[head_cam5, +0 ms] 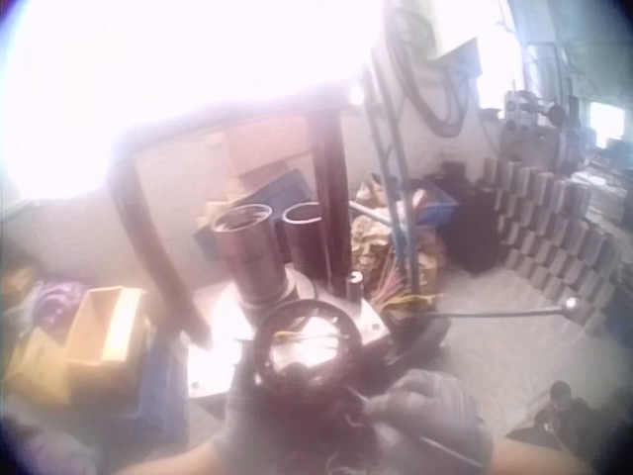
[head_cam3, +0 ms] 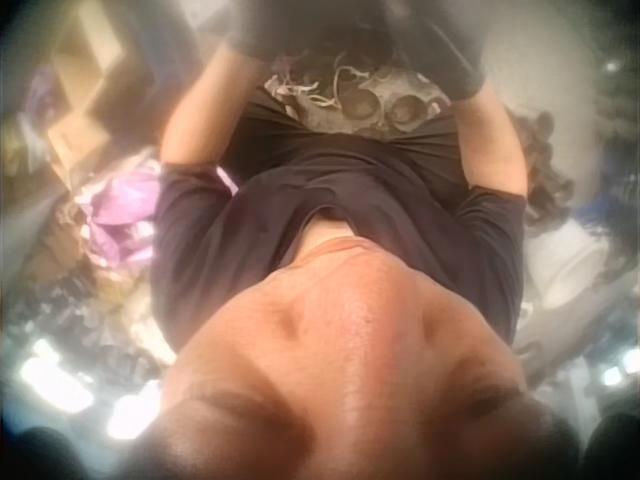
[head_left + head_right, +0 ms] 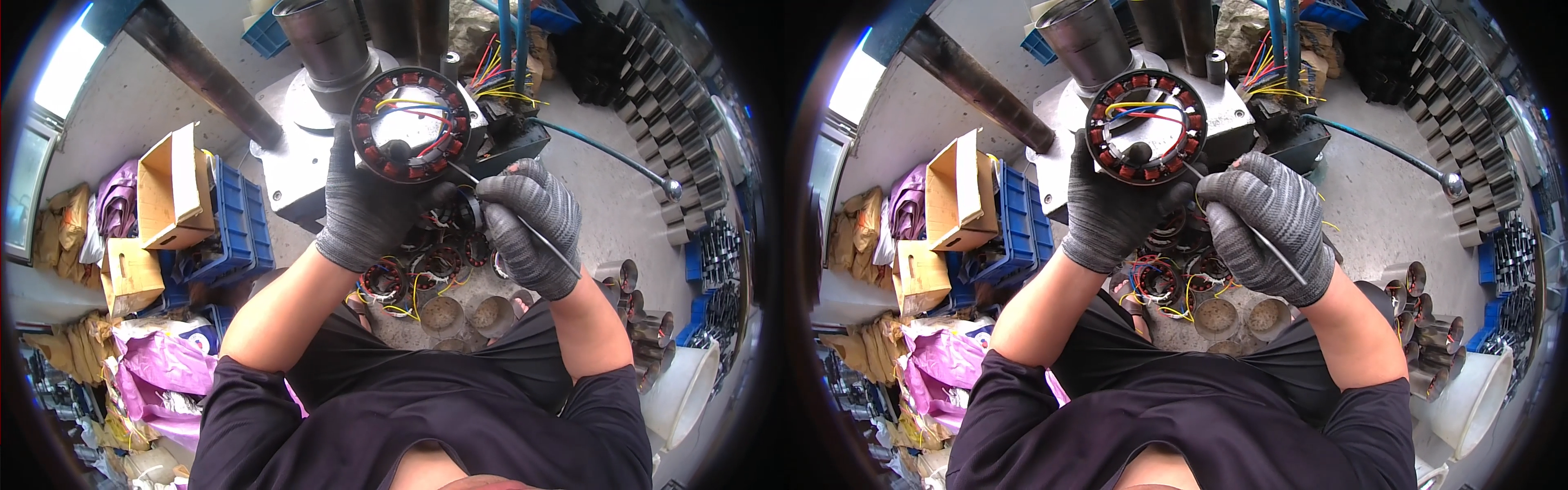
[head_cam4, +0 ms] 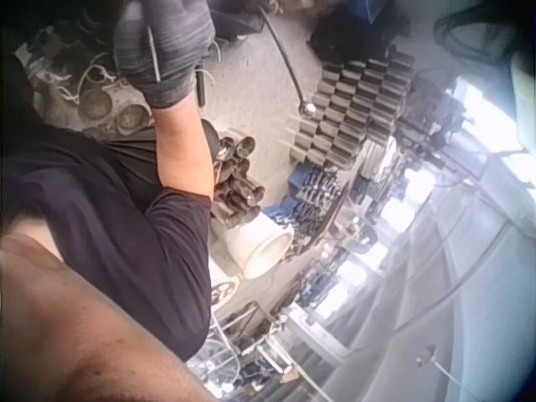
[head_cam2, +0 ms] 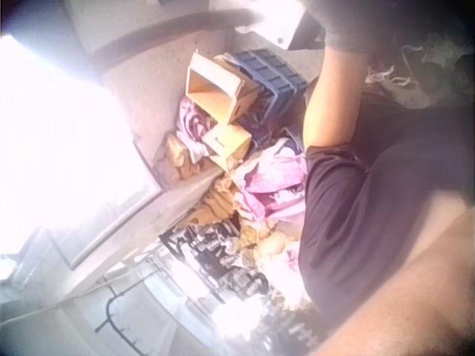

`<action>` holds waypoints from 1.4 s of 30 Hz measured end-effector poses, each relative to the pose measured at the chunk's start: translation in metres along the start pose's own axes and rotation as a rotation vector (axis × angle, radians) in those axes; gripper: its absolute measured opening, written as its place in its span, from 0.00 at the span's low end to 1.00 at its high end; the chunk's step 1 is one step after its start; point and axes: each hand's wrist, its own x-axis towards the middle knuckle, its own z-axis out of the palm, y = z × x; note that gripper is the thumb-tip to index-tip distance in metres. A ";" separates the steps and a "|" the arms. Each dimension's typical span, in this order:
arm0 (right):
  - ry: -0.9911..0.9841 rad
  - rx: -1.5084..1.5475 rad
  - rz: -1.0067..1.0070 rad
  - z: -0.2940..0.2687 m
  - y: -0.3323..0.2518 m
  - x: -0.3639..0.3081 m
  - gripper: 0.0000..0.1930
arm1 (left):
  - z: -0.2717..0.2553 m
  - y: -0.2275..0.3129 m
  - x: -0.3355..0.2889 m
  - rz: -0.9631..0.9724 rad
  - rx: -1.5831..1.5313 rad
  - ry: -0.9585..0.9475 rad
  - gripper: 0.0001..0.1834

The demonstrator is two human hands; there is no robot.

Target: The person unwraps motor stators from paper, places a metal sleeve onto a press machine, and then presses the stator into the sleeve using the hydraulic press. They organize the wiring on the finished components and place them into a container.

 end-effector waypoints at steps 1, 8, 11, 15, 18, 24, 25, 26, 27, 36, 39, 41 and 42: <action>-0.001 0.035 0.006 0.000 0.002 -0.002 0.10 | 0.003 0.000 -0.002 0.002 -0.013 0.014 0.50; -0.044 0.144 0.130 0.003 0.003 -0.012 0.12 | 0.003 0.003 -0.001 -0.016 0.011 0.004 0.47; -0.028 0.111 0.084 0.005 0.000 -0.009 0.12 | 0.002 0.003 0.001 0.010 0.055 0.007 0.49; 0.097 0.299 0.330 0.009 -0.004 -0.012 0.12 | 0.006 0.003 0.000 -0.003 0.078 0.027 0.54; 0.216 0.419 0.444 0.022 0.005 -0.010 0.16 | -0.002 0.004 -0.002 0.008 0.101 -0.010 0.56; 0.264 0.718 0.502 0.033 0.032 -0.011 0.16 | -0.014 -0.001 0.006 -0.002 0.080 -0.113 0.60; 0.238 0.763 0.553 0.033 0.032 -0.010 0.16 | -0.017 -0.001 0.007 -0.016 0.068 -0.135 0.59; 0.210 0.808 0.604 0.033 0.031 -0.010 0.16 | -0.018 -0.001 0.007 -0.013 0.069 -0.131 0.59; 0.211 0.806 0.605 0.032 0.031 -0.011 0.16 | -0.017 -0.003 0.008 -0.011 0.066 -0.108 0.59; 0.190 0.786 0.585 0.031 0.029 -0.015 0.16 | -0.002 0.000 0.010 0.016 0.052 -0.129 0.58; 0.189 0.808 0.564 0.030 0.028 -0.016 0.16 | 0.006 0.002 0.007 0.012 -0.001 -0.095 0.57; 0.171 0.847 0.608 0.029 0.026 -0.016 0.16 | 0.004 0.002 0.006 0.009 0.023 -0.106 0.57; 0.172 0.848 0.605 0.029 0.027 -0.016 0.16 | 0.004 0.003 0.006 0.006 0.045 -0.119 0.57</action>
